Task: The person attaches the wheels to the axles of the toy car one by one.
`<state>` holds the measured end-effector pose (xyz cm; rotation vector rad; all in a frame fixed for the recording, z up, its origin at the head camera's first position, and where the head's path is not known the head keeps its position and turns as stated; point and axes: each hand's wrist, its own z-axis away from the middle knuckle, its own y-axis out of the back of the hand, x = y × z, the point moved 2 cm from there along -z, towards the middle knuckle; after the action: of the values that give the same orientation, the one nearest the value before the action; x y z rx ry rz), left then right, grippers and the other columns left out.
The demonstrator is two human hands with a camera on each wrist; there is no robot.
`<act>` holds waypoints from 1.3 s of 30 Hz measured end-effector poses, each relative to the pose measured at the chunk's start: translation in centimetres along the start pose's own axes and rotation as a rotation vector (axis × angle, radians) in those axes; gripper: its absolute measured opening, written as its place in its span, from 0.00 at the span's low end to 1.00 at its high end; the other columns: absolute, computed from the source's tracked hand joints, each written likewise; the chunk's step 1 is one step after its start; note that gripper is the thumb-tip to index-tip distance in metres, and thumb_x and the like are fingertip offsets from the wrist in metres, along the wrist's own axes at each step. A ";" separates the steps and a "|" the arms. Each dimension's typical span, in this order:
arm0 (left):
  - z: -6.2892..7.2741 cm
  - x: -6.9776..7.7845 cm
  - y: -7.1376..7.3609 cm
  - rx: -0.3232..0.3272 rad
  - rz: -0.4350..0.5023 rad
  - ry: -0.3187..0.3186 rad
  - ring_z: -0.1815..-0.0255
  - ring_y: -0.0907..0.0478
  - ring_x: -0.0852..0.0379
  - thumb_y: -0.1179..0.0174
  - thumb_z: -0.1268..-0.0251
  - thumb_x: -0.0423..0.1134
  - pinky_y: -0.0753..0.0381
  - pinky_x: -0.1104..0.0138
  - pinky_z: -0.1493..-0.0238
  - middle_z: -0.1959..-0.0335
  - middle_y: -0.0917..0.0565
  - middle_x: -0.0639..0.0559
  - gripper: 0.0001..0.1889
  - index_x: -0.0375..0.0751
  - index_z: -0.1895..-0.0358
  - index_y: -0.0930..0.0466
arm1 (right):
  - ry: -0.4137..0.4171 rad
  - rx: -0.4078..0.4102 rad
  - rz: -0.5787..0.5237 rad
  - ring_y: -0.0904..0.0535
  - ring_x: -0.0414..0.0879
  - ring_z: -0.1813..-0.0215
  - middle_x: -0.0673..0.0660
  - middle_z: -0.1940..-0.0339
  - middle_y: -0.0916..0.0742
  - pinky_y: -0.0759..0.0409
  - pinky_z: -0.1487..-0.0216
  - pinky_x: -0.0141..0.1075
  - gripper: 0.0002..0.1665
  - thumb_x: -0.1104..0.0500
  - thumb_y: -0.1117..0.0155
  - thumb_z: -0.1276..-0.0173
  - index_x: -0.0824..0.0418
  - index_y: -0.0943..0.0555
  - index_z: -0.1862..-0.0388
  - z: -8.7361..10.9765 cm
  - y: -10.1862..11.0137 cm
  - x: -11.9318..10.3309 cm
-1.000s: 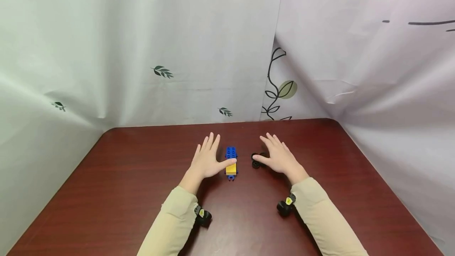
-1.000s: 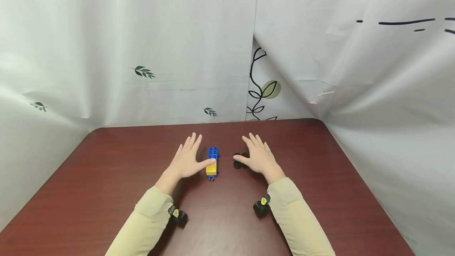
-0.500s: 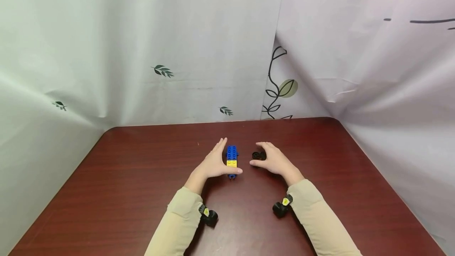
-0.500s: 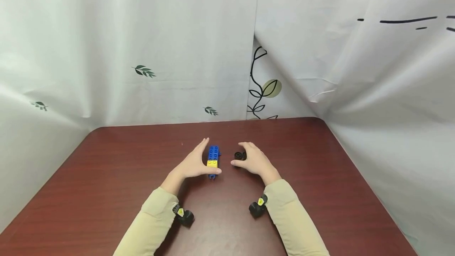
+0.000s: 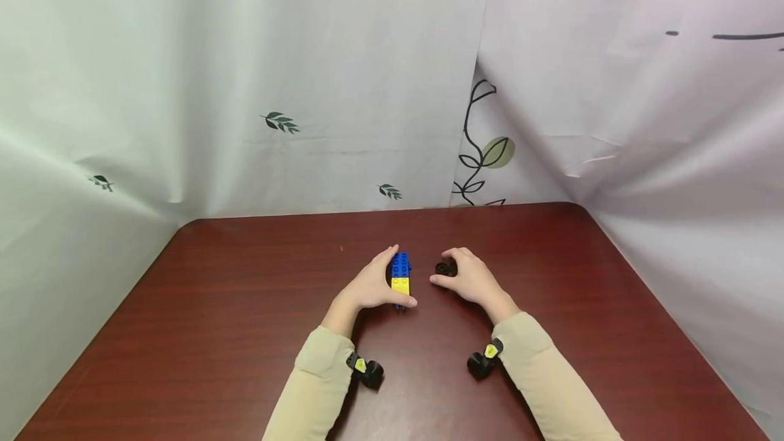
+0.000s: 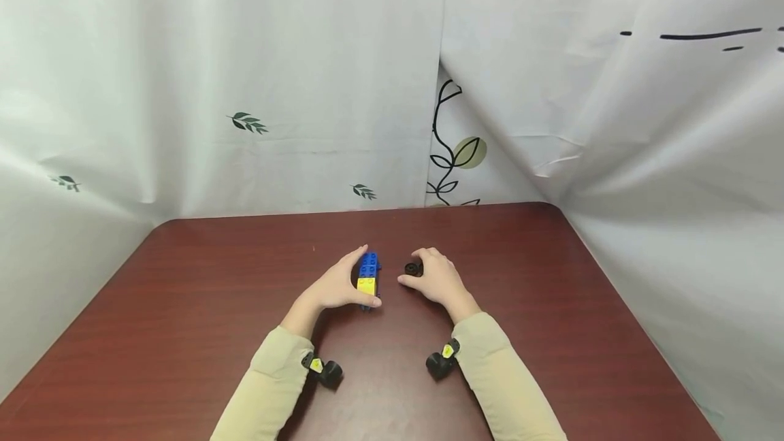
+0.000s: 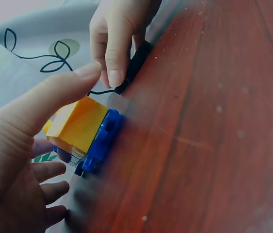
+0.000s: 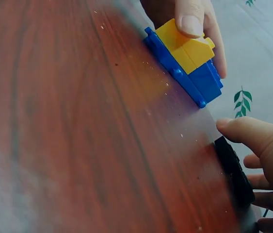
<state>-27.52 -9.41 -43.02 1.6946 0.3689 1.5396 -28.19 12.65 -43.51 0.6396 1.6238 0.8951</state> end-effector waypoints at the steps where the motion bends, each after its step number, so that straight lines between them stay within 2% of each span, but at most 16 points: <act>1: 0.0 0.0 0.0 -0.003 -0.005 0.004 0.32 0.37 0.46 0.25 0.63 0.58 0.34 0.49 0.34 0.25 0.45 0.46 0.61 0.49 0.24 0.55 | -0.001 0.005 -0.002 0.25 0.53 0.41 0.59 0.41 0.22 0.27 0.40 0.51 0.37 0.40 0.33 0.43 0.60 0.26 0.41 0.0 0.0 0.0; 5: 0.1 -0.1 0.0 -0.007 -0.021 0.013 0.37 0.33 0.47 0.25 0.63 0.57 0.31 0.51 0.37 0.28 0.40 0.45 0.61 0.51 0.24 0.54 | -0.001 0.030 -0.009 0.25 0.53 0.42 0.59 0.43 0.21 0.26 0.41 0.51 0.33 0.41 0.33 0.42 0.60 0.23 0.44 0.1 -0.1 -0.1; 16: 0.2 -0.1 -0.2 0.015 -0.004 0.013 0.45 0.29 0.50 0.25 0.65 0.58 0.27 0.54 0.43 0.34 0.34 0.45 0.59 0.50 0.26 0.50 | -0.037 0.064 -0.029 0.24 0.54 0.46 0.60 0.46 0.21 0.25 0.44 0.50 0.26 0.46 0.33 0.41 0.62 0.21 0.50 0.3 -0.2 -0.4; 29: 0.1 0.0 -0.3 0.019 -0.004 0.003 0.48 0.29 0.51 0.25 0.65 0.59 0.25 0.56 0.46 0.36 0.33 0.45 0.59 0.49 0.26 0.49 | -0.043 0.081 -0.036 0.24 0.55 0.46 0.62 0.44 0.21 0.25 0.44 0.50 0.23 0.50 0.32 0.41 0.63 0.21 0.52 0.3 -0.1 -0.3; 39: 0.3 0.0 -0.1 0.056 0.009 0.003 0.47 0.29 0.51 0.24 0.65 0.58 0.25 0.56 0.45 0.39 0.30 0.46 0.56 0.48 0.29 0.46 | -0.054 0.125 -0.008 0.23 0.54 0.50 0.60 0.51 0.18 0.24 0.48 0.49 0.20 0.50 0.32 0.42 0.61 0.19 0.55 0.0 -0.3 -0.4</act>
<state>-27.19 -9.47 -43.08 1.7389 0.4094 1.5521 -28.10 12.21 -43.52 0.7370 1.6414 0.7683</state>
